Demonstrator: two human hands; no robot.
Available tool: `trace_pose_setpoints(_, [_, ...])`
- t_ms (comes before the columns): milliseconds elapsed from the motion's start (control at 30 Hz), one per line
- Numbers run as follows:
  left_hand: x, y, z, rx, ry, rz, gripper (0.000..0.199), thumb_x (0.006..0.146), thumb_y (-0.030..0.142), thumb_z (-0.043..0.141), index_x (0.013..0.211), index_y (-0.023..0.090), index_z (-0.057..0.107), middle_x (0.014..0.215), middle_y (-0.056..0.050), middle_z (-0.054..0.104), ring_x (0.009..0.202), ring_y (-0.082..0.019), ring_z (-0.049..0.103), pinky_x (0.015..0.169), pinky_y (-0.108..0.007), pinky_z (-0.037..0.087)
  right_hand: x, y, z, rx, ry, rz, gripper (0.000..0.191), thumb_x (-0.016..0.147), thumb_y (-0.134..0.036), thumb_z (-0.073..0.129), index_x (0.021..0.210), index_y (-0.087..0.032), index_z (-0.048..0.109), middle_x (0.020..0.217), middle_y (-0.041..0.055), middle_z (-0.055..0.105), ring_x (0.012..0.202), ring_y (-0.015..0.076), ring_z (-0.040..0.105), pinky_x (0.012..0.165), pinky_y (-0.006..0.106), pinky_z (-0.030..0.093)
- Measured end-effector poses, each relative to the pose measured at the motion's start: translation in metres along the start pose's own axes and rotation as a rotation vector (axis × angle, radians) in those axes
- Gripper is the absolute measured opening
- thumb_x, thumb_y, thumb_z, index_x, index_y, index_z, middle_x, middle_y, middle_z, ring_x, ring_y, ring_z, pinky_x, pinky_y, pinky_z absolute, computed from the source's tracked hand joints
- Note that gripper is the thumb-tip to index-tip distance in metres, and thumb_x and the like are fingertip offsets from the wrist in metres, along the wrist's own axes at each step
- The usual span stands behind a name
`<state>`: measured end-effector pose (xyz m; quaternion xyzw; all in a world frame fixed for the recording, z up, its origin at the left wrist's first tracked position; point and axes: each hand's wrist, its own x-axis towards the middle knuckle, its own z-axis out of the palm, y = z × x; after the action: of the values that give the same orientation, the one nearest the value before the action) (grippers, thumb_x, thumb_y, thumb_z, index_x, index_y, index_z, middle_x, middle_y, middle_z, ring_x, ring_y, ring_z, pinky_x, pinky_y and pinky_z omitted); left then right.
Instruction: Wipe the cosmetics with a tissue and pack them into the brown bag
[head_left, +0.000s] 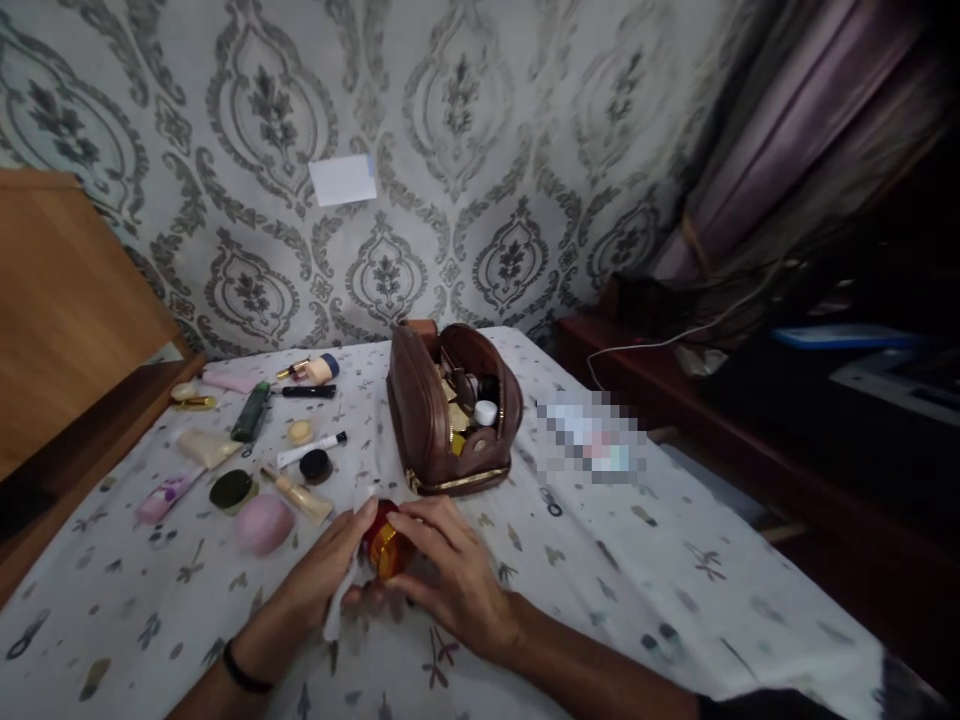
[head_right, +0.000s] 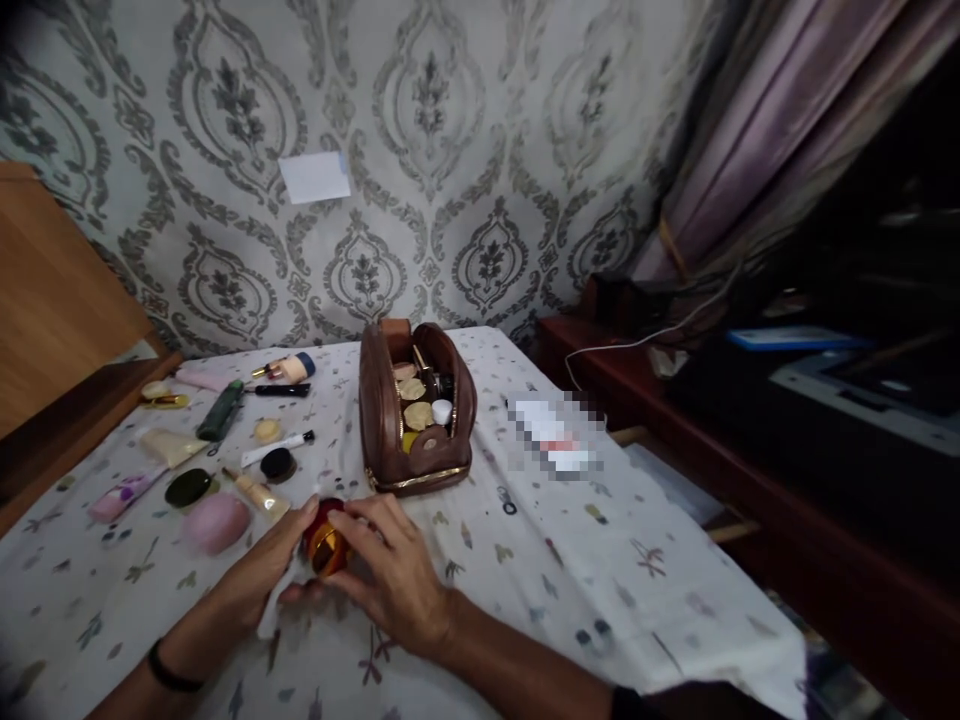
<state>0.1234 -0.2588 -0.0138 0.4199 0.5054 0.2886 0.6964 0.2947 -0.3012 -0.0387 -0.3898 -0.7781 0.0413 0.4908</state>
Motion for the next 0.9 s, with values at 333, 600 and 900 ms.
trace_pose_setpoints(333, [-0.018, 0.022, 0.022, 0.281, 0.060, 0.027, 0.068, 0.068, 0.079, 0.061, 0.098, 0.018, 0.057, 0.040, 0.009, 0.048, 0.034, -0.009, 0.042, 0.034, -0.016, 0.026, 0.001, 0.005, -0.035, -0.005, -0.052, -0.125, 0.059, 0.088, -0.031, 0.066, 0.141, -0.019, 0.042, 0.116, 0.0127, 0.063, 0.108, 0.0236, 0.058, 0.096, 0.040, 0.051])
trace_pose_setpoints(600, [-0.008, 0.049, 0.046, 0.323, -0.092, 0.160, 0.071, 0.076, 0.070, 0.060, 0.125, 0.019, 0.054, 0.044, 0.008, 0.053, 0.034, -0.010, 0.045, 0.035, -0.017, 0.033, 0.018, -0.001, -0.081, 0.210, 0.012, 0.143, 0.055, 0.076, -0.027, 0.077, 0.127, -0.022, 0.057, 0.109, 0.0078, 0.067, 0.097, 0.0199, 0.064, 0.083, 0.031, 0.053])
trace_pose_setpoints(900, [0.002, 0.051, 0.059, 0.709, -0.081, 0.696, 0.048, 0.095, 0.055, 0.043, 0.116, 0.018, 0.064, 0.105, -0.008, 0.071, 0.097, -0.023, 0.066, 0.087, -0.032, 0.054, 0.014, 0.005, -0.076, 0.385, 0.143, 0.432, 0.048, 0.067, -0.022, 0.079, 0.114, -0.020, 0.066, 0.094, 0.0027, 0.065, 0.083, 0.0158, 0.063, 0.071, 0.026, 0.052])
